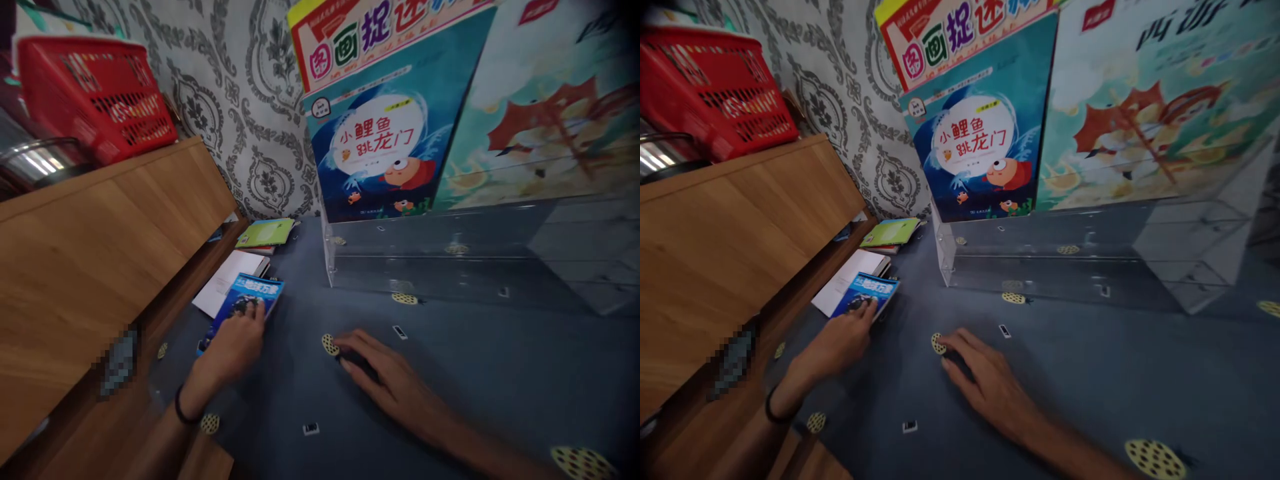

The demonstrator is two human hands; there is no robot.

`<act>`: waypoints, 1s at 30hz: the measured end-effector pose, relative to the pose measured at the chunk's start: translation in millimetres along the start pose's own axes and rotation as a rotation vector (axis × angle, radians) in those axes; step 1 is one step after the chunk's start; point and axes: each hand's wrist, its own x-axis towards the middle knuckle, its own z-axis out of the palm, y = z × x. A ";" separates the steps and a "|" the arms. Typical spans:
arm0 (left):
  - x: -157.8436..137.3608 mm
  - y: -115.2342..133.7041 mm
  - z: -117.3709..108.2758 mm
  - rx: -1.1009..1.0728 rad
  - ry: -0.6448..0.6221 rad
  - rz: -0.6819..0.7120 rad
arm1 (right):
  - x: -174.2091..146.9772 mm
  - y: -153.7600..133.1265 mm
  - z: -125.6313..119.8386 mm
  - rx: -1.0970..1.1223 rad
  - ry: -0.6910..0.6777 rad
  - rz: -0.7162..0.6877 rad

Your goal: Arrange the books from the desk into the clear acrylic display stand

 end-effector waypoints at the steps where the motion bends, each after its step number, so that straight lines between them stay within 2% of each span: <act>1: -4.8 20.0 -0.2 -0.004 0.011 0.043 | -0.6 -0.7 -0.2 0.006 0.009 -0.008; 6: -30.2 114.9 -0.5 0.027 0.071 0.219 | -0.6 -0.6 -1.6 -0.020 0.075 -0.055; 8: -39.5 137.0 -4.3 0.049 0.119 0.255 | -0.6 1.5 -1.5 -0.053 0.082 -0.069; 10: -44.5 144.3 -9.4 0.018 0.157 0.280 | -1.0 4.2 -0.5 -0.100 0.082 -0.094; 12: -43.0 138.6 -12.9 -0.053 0.175 0.286 | -1.7 6.6 1.4 -0.164 0.076 -0.137; 16: -23.9 106.2 -6.6 -0.194 0.183 0.223 | -2.6 7.3 5.9 -0.338 0.039 -0.211; 21: 6.1 60.5 30.0 -0.305 0.321 0.084 | -2.8 4.2 7.6 -0.494 -0.004 -0.204; 24: 18.7 41.6 55.9 -0.396 0.441 0.058 | -3.6 1.2 6.0 -0.543 -0.007 -0.191; 27: 26.5 33.9 75.2 -0.507 0.565 0.088 | -1.8 -9.3 10.3 -0.619 -0.029 -0.167; 30: 30.3 34.3 86.0 -0.585 0.658 0.098 | 8.9 -27.4 30.7 -0.691 -0.093 -0.158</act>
